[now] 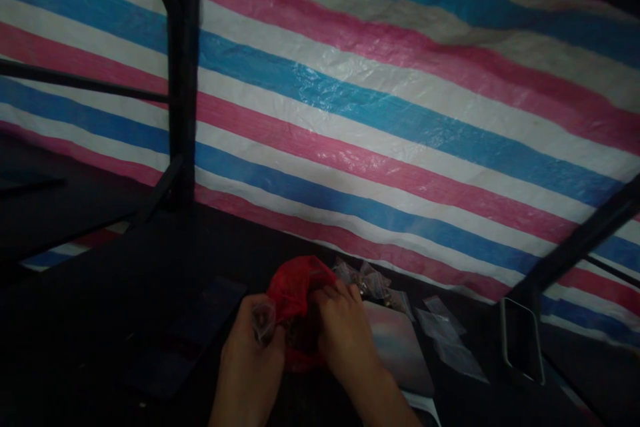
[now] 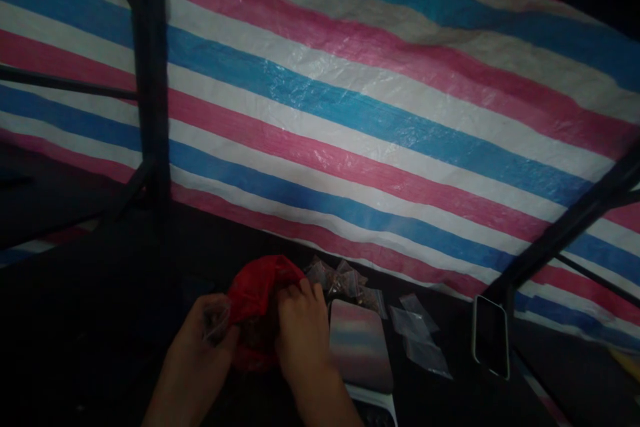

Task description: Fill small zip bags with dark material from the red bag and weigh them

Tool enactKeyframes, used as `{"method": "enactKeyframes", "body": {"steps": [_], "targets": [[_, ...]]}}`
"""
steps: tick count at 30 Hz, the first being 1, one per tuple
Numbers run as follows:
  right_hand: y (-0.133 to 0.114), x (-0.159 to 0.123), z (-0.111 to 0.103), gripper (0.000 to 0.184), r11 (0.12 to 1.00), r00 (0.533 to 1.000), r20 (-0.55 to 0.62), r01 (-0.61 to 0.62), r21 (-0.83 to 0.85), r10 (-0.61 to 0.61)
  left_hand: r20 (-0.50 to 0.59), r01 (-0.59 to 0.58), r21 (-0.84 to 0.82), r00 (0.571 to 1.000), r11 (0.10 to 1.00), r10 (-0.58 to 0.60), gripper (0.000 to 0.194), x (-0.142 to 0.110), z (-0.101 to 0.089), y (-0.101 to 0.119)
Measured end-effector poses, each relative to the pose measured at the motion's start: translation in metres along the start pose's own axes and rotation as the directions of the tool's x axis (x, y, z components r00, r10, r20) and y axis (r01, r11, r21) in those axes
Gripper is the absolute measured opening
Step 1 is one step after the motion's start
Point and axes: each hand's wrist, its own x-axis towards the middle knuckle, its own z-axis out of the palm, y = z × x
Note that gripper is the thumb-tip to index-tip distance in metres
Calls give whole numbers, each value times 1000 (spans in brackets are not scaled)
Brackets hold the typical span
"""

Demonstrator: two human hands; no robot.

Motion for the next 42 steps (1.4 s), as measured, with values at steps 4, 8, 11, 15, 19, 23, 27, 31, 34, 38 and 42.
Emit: {"method": "enactKeyframes", "body": {"steps": [4, 8, 11, 15, 19, 23, 27, 31, 34, 38, 42], "targets": [[-1, 3, 5, 42, 999, 1000, 0, 16, 42, -16, 2, 56, -85, 998, 995, -56, 29, 4, -3, 9], [-1, 4, 9, 41, 994, 1000, -26, -7, 112, 10, 20, 136, -153, 991, 979, -135, 36, 5, -5, 13], [0, 3, 11, 41, 981, 998, -49, -18, 195, 28, 49, 174, -184, 985, 967, -168, 39, 6, -5, 10], [2, 1, 17, 41, 936, 994, -85, -28, 352, 61, 75, 190, -200, 981, 961, -178, 38, 8, -5, 3], [9, 2, 29, 41, 847, 986, -86, -79, 526, 146, 48, 139, -205, 990, 969, -132, 37, 11, -7, 1], [21, 0, 31, 42, 724, 985, -69, -68, 687, 157, 81, 40, -209, 996, 977, -23, 38, 13, -7, 2], [33, -12, 13, 40, 621, 982, -111, -7, 784, 152, 134, -47, -175, 988, 983, 71, 24, 11, -6, 0], [27, -26, -5, 34, 475, 990, -114, 61, 878, 83, 137, -106, -120, 983, 987, 123, 16, 7, -1, -3], [10, -31, -12, 45, 558, 979, -187, 112, 822, 78, 152, -117, -92, 980, 989, 131, 17, 3, 3, -3], [-13, -32, -22, 56, 795, 973, -214, 193, 575, -82, 175, -110, -81, 977, 991, 123, 27, 0, 5, -5], [-19, -30, -30, 61, 860, 969, -186, 230, 455, -161, 174, -94, -58, 979, 994, 102, 35, -2, 5, -6]]}}
